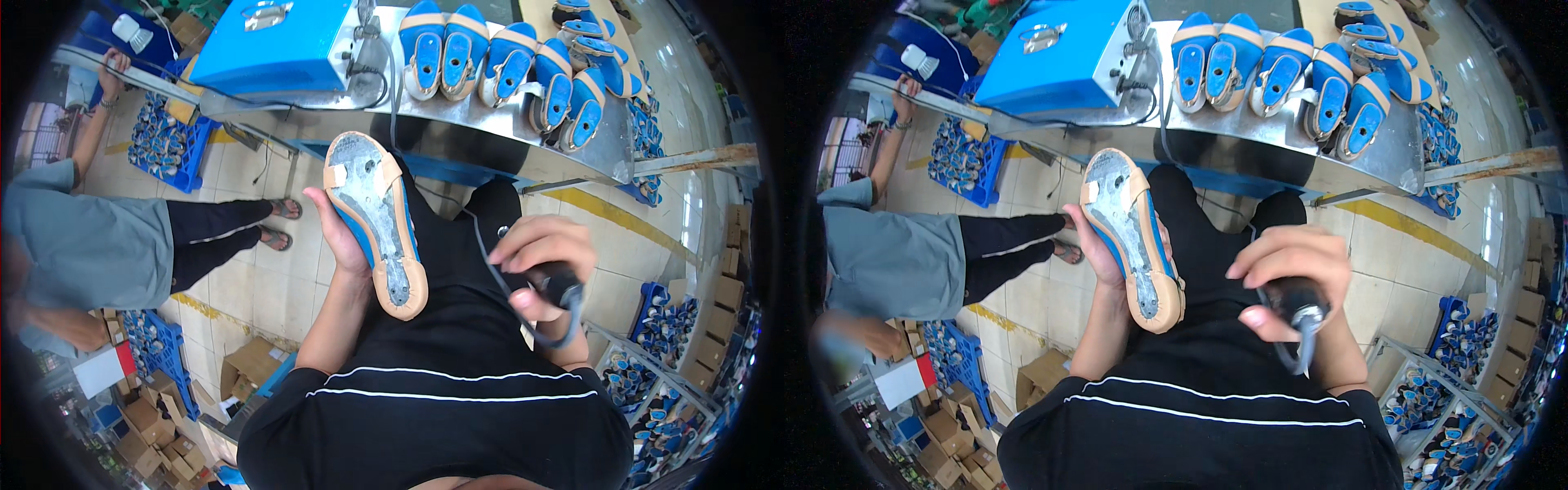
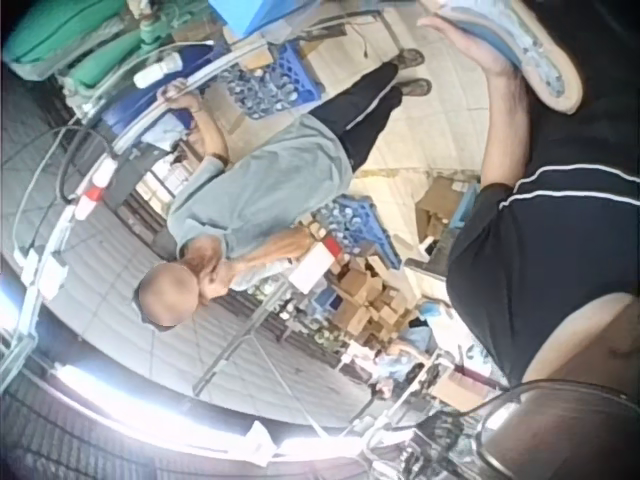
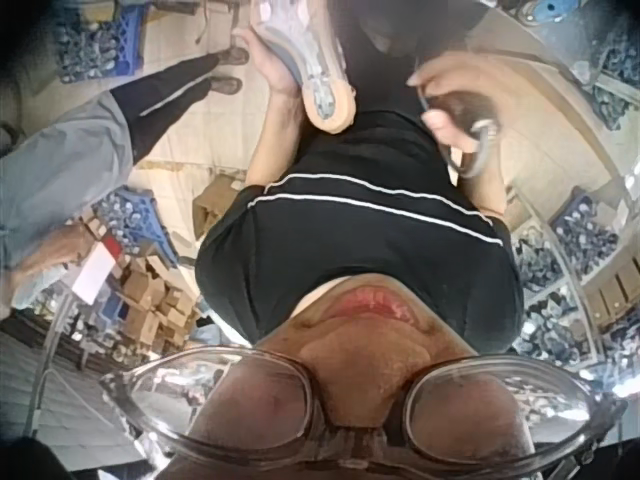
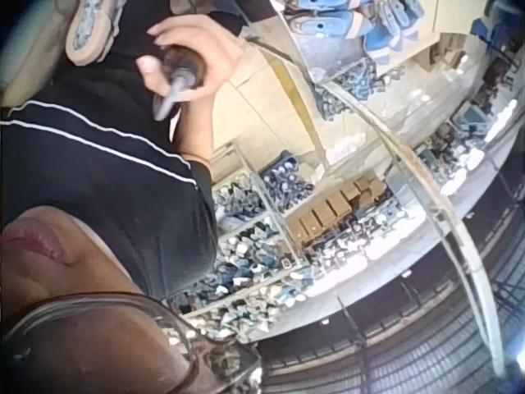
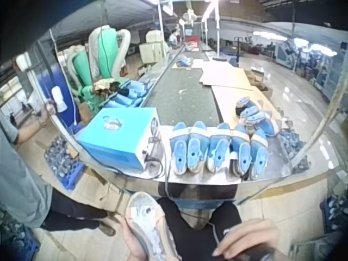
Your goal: The recorder uses a rotary tool to process shoe soles, then organizes shoes on a conveyor belt and stacks them on a pallet.
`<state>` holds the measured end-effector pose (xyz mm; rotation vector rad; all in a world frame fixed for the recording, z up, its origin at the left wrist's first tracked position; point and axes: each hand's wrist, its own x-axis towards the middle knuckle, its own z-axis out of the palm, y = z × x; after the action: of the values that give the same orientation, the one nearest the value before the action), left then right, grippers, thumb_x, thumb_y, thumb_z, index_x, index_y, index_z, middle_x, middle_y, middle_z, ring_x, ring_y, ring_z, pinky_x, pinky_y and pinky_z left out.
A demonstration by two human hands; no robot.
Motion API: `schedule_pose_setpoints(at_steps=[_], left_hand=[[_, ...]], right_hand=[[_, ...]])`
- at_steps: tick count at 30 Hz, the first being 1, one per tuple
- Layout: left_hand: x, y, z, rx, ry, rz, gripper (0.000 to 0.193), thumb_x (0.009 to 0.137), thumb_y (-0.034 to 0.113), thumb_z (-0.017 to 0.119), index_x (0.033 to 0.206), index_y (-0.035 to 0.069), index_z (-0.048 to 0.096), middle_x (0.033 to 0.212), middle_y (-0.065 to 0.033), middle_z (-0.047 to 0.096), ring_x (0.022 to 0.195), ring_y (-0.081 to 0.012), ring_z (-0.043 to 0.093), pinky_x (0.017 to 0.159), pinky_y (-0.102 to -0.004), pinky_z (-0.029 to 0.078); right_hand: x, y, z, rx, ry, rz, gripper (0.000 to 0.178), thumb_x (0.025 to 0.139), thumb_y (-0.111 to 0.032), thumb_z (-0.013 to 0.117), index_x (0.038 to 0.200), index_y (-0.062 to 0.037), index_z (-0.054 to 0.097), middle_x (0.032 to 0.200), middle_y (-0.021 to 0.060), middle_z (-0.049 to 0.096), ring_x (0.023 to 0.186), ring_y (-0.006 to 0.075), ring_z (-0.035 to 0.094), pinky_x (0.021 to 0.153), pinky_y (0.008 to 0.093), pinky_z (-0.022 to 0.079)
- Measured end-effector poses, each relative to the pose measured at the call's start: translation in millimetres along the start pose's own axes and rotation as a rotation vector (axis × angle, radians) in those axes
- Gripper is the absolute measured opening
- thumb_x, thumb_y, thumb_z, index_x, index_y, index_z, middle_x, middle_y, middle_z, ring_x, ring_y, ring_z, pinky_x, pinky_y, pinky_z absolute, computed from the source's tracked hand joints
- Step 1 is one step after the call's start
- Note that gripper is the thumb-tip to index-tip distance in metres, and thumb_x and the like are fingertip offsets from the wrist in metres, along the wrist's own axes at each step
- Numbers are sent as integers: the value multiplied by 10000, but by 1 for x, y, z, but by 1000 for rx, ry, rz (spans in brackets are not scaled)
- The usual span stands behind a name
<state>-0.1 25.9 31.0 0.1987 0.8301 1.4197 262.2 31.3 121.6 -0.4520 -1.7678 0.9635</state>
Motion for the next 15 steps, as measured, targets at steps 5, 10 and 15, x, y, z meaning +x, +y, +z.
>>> schedule_pose_setpoints(at_steps=[5,10,15], left_hand=[[7,9,30,87,-123,81,818,1046,732,326,1461,54,518,1330,-122,667,1171,-237,673,1008,-387,547],[9,10,105,265,-211,83,515,1072,397,576,1422,22,530,1337,-116,649,1208,-225,651,1059,-380,507],[26,-15,195,778,-577,210,484,1035,246,681,1395,-33,518,1312,-108,643,1165,-193,649,1004,-345,525]], right_hand=[[-8,-10,3,-119,-133,33,270,688,-194,895,891,-78,760,1204,152,736,618,175,685,581,266,537],[-31,-18,-4,-253,50,95,420,731,-164,885,1141,-146,801,1573,238,494,517,95,490,581,242,475],[-68,-12,-31,-436,465,-2,414,751,-170,862,1139,-46,787,1524,348,496,604,89,612,666,233,516]])
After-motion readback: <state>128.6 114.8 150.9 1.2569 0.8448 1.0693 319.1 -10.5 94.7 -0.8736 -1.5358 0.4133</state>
